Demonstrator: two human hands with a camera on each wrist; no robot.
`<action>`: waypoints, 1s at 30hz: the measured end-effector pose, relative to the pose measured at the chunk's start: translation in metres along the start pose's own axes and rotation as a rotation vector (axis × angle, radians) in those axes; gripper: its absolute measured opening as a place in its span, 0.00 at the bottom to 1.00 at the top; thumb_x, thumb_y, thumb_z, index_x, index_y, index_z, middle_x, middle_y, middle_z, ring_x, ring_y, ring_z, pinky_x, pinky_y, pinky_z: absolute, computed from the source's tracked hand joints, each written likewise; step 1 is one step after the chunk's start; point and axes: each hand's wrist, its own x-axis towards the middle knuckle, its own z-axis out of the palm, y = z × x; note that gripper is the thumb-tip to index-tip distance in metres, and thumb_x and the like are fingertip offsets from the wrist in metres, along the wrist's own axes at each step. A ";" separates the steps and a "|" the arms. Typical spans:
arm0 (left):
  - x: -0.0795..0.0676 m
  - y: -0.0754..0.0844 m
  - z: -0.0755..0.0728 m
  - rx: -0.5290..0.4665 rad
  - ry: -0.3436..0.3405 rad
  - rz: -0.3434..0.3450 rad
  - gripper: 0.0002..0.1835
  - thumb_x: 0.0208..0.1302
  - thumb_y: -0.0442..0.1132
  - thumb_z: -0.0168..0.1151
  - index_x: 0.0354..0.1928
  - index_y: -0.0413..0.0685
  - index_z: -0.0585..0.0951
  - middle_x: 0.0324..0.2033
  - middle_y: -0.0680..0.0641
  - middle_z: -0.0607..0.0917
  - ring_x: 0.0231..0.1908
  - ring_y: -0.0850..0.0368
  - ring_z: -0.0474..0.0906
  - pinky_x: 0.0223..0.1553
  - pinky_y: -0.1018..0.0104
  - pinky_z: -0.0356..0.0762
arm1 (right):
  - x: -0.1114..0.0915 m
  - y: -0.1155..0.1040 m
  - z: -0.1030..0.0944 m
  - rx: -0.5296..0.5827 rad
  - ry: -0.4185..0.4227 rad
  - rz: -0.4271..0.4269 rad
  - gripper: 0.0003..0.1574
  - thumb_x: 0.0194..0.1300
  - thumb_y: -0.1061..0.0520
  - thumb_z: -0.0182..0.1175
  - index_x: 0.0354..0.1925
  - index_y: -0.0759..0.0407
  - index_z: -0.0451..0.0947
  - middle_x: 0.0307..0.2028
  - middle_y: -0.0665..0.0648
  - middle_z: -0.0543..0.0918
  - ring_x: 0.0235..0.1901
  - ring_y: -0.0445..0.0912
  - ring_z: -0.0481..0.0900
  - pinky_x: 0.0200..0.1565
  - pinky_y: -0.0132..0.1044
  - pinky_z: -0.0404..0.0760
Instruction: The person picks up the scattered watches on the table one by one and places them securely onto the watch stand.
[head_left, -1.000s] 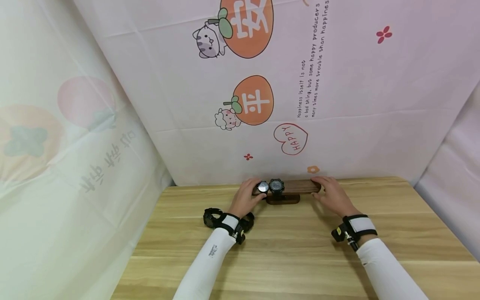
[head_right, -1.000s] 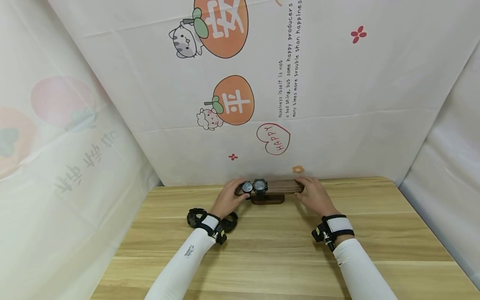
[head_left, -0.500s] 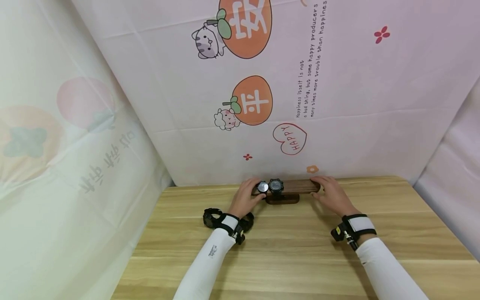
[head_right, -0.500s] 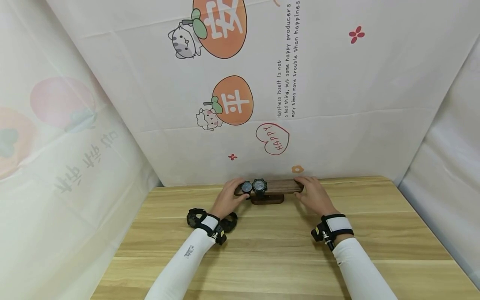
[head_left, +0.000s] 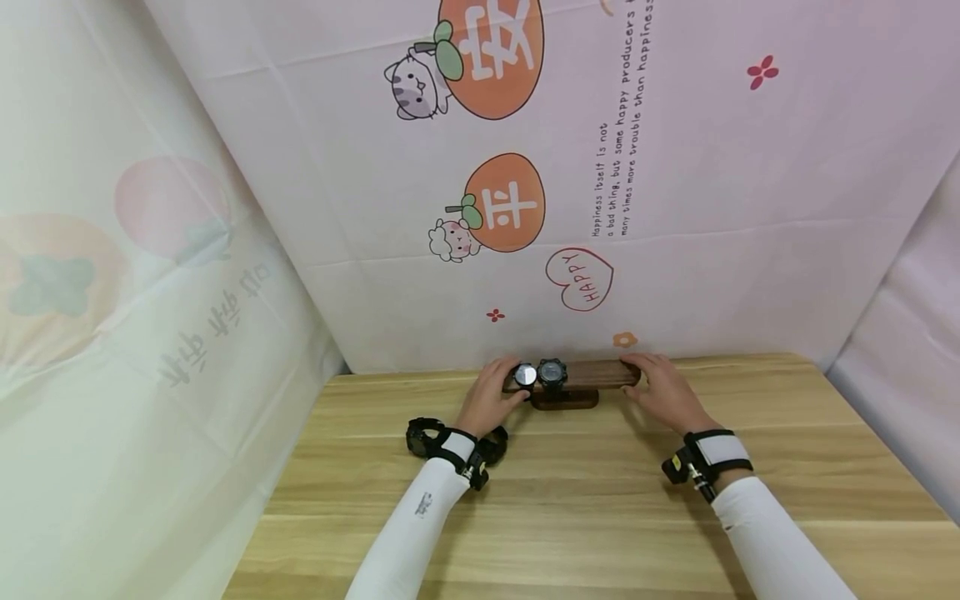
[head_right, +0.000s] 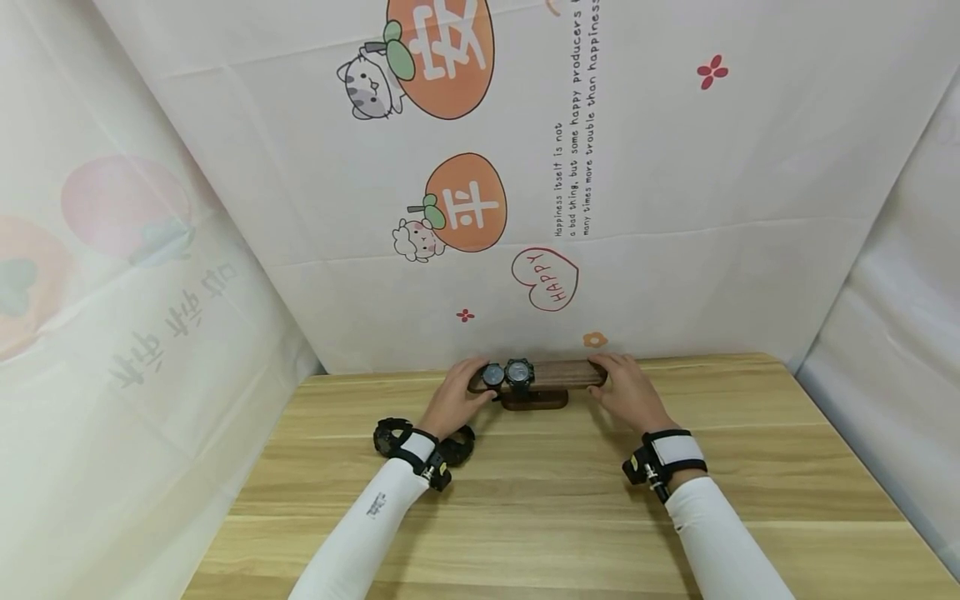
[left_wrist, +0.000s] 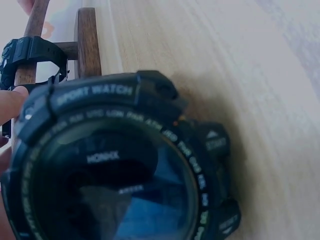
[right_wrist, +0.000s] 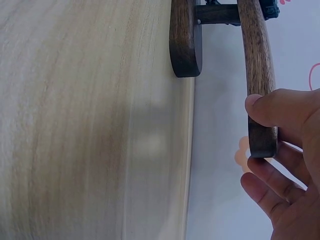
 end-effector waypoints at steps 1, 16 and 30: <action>0.000 0.000 0.000 -0.003 0.003 0.000 0.34 0.63 0.51 0.65 0.68 0.51 0.68 0.64 0.48 0.71 0.64 0.55 0.63 0.64 0.60 0.66 | 0.000 0.000 0.000 -0.002 0.001 -0.001 0.37 0.58 0.58 0.68 0.63 0.64 0.70 0.61 0.67 0.72 0.61 0.62 0.64 0.59 0.61 0.68; -0.008 -0.006 -0.009 -0.021 0.020 -0.011 0.34 0.62 0.49 0.66 0.69 0.54 0.67 0.64 0.50 0.69 0.63 0.56 0.65 0.62 0.60 0.69 | -0.002 0.000 0.001 -0.011 0.008 -0.017 0.38 0.57 0.58 0.68 0.64 0.64 0.69 0.62 0.67 0.71 0.62 0.63 0.63 0.60 0.62 0.66; -0.023 -0.006 -0.022 -0.021 0.046 -0.023 0.35 0.62 0.48 0.65 0.69 0.52 0.66 0.65 0.46 0.68 0.65 0.54 0.62 0.63 0.55 0.68 | -0.008 -0.002 0.000 -0.038 0.049 -0.067 0.42 0.54 0.61 0.69 0.66 0.67 0.66 0.64 0.70 0.67 0.63 0.65 0.61 0.62 0.63 0.63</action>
